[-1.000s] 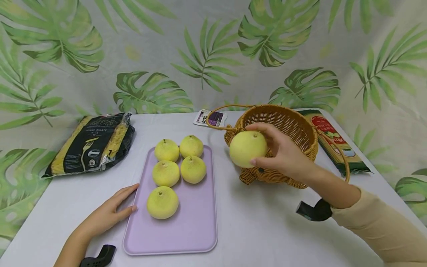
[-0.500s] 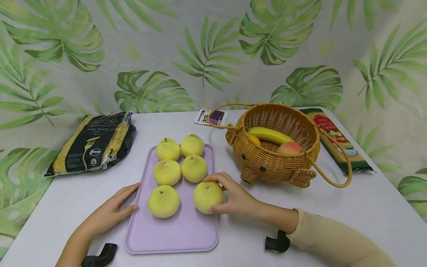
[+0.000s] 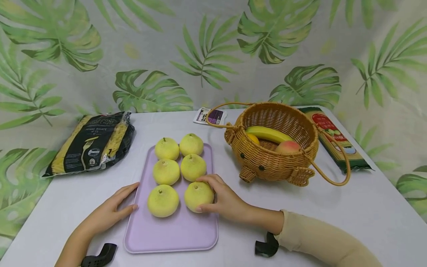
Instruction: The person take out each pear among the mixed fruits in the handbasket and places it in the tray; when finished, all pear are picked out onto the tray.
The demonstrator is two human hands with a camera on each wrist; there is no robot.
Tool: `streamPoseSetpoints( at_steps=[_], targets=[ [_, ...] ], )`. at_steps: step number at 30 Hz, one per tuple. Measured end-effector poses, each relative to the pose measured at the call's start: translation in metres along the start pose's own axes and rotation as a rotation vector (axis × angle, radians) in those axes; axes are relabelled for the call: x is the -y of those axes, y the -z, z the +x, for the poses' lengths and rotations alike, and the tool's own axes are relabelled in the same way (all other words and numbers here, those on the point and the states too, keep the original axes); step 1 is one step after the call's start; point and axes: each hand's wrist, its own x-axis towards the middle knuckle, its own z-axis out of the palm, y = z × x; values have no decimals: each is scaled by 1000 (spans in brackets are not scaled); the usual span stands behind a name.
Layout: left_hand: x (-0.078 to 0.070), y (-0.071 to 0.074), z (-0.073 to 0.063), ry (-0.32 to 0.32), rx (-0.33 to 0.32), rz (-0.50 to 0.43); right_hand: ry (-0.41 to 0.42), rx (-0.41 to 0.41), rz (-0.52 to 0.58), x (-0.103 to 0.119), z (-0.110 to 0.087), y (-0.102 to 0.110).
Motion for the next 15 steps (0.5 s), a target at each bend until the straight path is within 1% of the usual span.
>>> streamPoseSetpoints(
  at_steps=[6,9,12,15],
  targets=[
    [2,1,-3,-2,-9,-1,1,10,-8,2,5,-9],
    [2,1,-3,-4,-9,0,-17,38,-18,4,5,-8],
    [0,1,-2,-13,-6,2,-29,72,-37,8,2,1],
    [-5,2,-2,-8,1,32,12,73,-73,14,-6,19]
  ],
)
